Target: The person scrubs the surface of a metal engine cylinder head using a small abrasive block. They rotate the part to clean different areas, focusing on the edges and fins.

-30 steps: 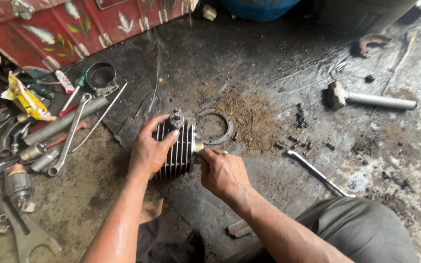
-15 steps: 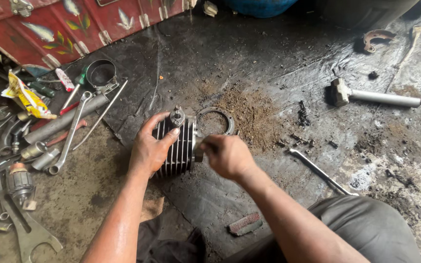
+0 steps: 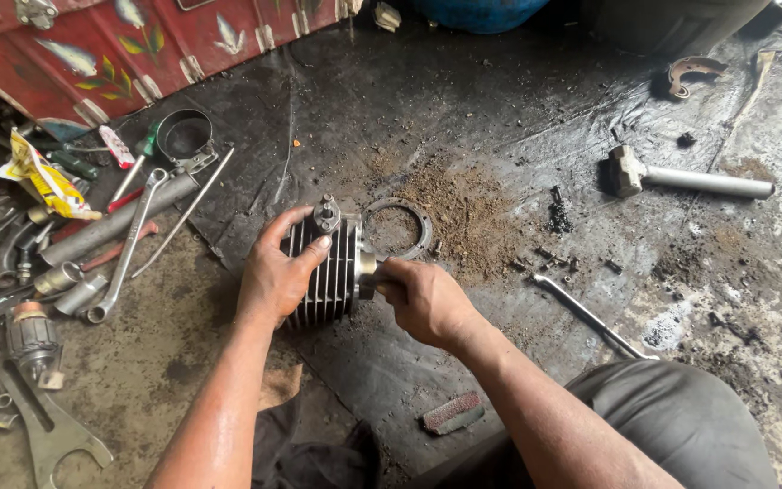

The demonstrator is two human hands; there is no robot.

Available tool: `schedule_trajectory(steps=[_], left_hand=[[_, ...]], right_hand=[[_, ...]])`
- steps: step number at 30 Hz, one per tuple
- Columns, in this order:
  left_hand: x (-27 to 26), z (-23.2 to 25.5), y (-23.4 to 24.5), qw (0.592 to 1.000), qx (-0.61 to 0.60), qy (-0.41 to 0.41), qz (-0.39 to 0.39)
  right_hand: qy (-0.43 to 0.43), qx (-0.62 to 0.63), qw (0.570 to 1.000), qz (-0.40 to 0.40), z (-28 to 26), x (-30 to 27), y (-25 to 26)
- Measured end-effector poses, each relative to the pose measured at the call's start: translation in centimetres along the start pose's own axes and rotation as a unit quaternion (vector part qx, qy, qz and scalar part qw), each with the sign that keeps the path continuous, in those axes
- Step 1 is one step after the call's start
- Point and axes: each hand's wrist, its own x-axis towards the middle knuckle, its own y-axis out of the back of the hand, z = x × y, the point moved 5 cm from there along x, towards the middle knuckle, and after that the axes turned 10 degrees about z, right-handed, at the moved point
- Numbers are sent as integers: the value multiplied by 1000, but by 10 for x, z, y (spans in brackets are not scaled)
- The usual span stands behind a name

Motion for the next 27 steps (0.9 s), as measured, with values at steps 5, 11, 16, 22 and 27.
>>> schedule_trajectory(steps=[5,11,16,22,27], left_hand=[[-1,-1,-1,1000,-16,-4,-2],[1,-10,-5,999,33,-4,-11],[-14,-15,3,990,59,-49,116],[-44,-29,0,992,85,64,71],[-46,-11,2,989,83,6,121]], right_hand=[[-33,-235,939,-248,-6,-14,-33],[-120,-203,916,-324,-7,-9,1],[-111,-241,919,-293,16,-14,6],[-212,-155,942,-210,7,1,15],[-120,-95,988,-22,-1,19,20]])
